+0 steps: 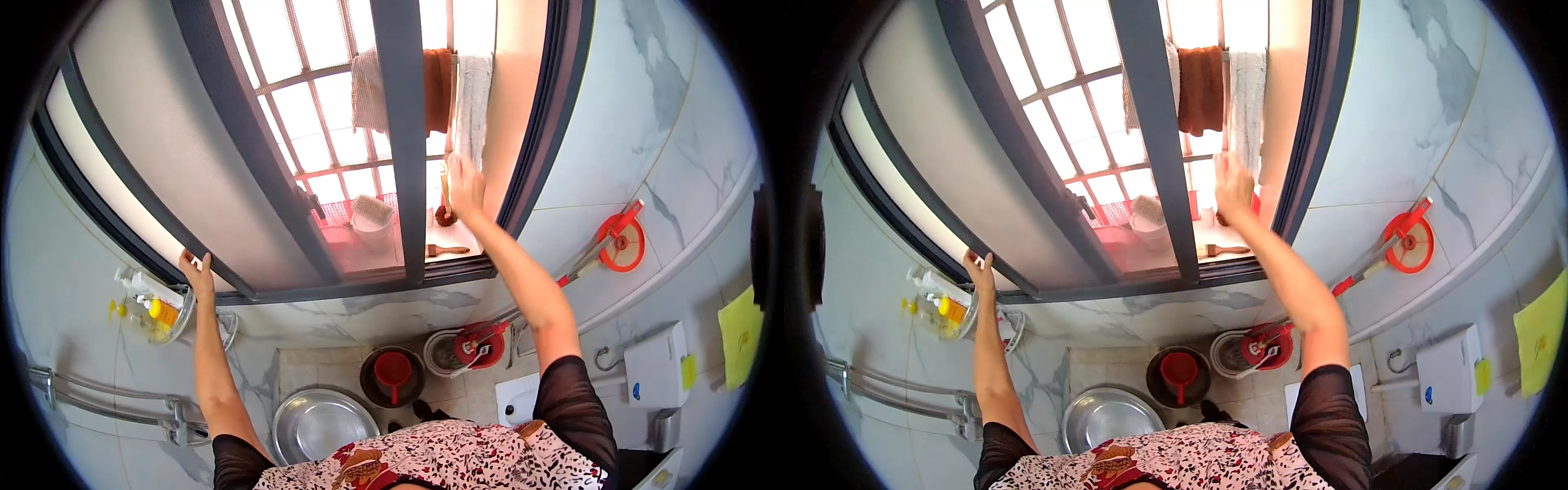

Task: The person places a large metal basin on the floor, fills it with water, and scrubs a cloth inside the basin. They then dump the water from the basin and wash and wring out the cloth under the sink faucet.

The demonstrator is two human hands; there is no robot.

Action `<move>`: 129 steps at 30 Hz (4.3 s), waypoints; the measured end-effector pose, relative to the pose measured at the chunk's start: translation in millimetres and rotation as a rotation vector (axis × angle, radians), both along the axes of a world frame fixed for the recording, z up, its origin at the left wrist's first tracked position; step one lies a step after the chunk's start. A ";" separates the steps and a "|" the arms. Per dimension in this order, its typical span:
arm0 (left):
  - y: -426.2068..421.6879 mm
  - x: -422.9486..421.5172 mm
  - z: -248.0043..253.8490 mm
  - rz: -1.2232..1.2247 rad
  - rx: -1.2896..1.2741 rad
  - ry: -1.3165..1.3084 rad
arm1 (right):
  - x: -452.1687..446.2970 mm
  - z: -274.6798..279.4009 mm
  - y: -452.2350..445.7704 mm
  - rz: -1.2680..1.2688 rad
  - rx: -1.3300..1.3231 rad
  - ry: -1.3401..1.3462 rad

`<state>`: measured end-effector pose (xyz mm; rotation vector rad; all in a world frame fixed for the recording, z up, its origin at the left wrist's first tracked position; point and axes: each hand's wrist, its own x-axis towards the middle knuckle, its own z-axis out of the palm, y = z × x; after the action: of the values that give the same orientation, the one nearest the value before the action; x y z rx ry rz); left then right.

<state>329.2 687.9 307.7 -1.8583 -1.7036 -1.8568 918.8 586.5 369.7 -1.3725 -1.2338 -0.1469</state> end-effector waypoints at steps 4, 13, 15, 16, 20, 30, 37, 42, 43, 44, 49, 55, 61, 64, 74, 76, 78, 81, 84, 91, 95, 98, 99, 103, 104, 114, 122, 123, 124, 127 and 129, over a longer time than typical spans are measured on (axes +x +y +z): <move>-18.4 18.8 -24.7 0.228 0.073 0.071 | 43.5 6.8 90.8 0.100 -0.025 0.232; -158.7 134.7 -81.8 -0.092 -0.295 0.028 | 46.5 44.9 140.1 0.087 -0.123 0.443; -183.8 141.4 -95.2 -0.115 -0.336 0.094 | 57.6 43.0 147.7 -0.079 -0.164 0.298; -194.5 143.4 -100.6 -0.147 -0.374 0.162 | 54.0 47.6 145.9 -0.253 -0.194 0.152; -226.4 152.7 -115.2 -0.175 -0.490 0.192 | 46.3 63.4 141.3 -0.322 -0.165 0.117; -252.0 181.0 -132.3 -0.279 -0.551 0.107 | 62.1 70.4 155.7 -0.089 -0.175 0.174; -282.0 180.1 -159.6 -0.285 -0.630 0.024 | 34.9 72.9 84.3 -0.078 0.292 0.327; -304.4 176.0 -193.1 -0.228 -0.725 0.006 | -12.0 100.0 -22.0 0.211 0.267 0.589; -309.5 179.3 -191.6 -0.240 -0.710 0.022 | 7.2 87.7 -17.7 -0.116 0.210 0.435; -314.3 182.9 -187.0 -0.229 -0.699 0.037 | 32.5 70.0 -21.6 0.058 0.358 0.404; -325.7 193.2 -201.3 -0.284 -0.666 -0.036 | 25.0 65.3 -104.7 -0.197 0.047 0.198; -365.5 191.0 -190.8 -0.337 -0.750 -0.079 | -80.4 14.9 -174.7 -0.007 -0.203 0.182; -444.0 146.2 -202.1 -0.332 -0.800 -0.132 | -172.3 -59.2 -197.2 1.069 -0.548 0.761; -493.8 104.6 -202.8 -0.237 -0.765 -0.152 | -231.6 -56.7 -228.9 1.063 -0.595 0.730; -607.5 -48.2 -206.4 0.077 -0.807 -0.210 | -366.2 -119.3 -324.0 1.124 -0.767 0.587; -606.1 -73.6 -206.9 0.108 -0.786 -0.145 | -387.7 -113.6 -350.1 1.088 -0.825 0.633; -596.8 -101.2 -213.0 0.143 -0.760 -0.085 | -396.1 -136.0 -357.9 1.113 -0.877 0.581; -570.5 -142.7 -218.0 0.183 -0.704 -0.062 | -413.7 -158.1 -370.5 1.136 -0.933 0.585; -542.9 -169.6 -211.2 0.237 -0.702 0.030 | -424.8 -187.6 -374.2 1.102 -1.017 0.687; -456.8 -246.0 -215.8 0.306 -0.903 -0.669 | -431.1 -213.4 -391.5 0.993 -1.110 0.890; -431.2 -268.5 -204.0 0.334 -0.884 -0.865 | -429.7 -220.8 -403.4 0.910 -1.133 0.885; -423.0 -274.8 -197.8 0.409 -0.780 -0.933 | -433.1 -233.8 -412.2 0.860 -1.128 0.868; -422.3 -276.7 -197.6 0.460 -0.657 -0.980 | -435.7 -239.0 -415.2 0.841 -1.123 0.883; -411.2 -330.0 -224.2 0.209 -0.586 -1.020 | -456.0 -244.2 -432.3 0.771 -1.109 0.931; -410.4 -333.4 -210.5 0.143 -0.522 -1.146 | -464.0 -244.5 -438.3 0.756 -1.100 0.940; -353.9 -391.5 -120.6 -0.237 -0.903 -1.150 | -595.2 -241.3 -534.2 0.451 -0.985 1.169; -335.0 -400.8 -150.9 -0.369 -0.936 -1.328 | -657.2 -225.9 -549.1 0.497 -1.037 1.069; -335.2 -401.4 -156.2 -0.388 -0.882 -1.361 | -666.9 -223.8 -544.9 0.503 -0.985 1.074; -338.6 -399.8 -159.3 -0.392 -0.895 -1.357 | -673.2 -224.8 -538.8 0.491 -0.984 1.082; -344.6 -398.5 -167.2 -0.646 -0.698 -1.425 | -694.6 -230.5 -513.7 0.629 -1.018 0.943; -343.9 -396.9 -172.6 -0.713 -0.580 -1.559 | -713.3 -233.6 -493.5 0.651 -0.994 0.893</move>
<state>-67.7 344.0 135.1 -0.8834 -2.0006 -4.1473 205.6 93.0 136.1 -1.4508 -0.8857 1.5440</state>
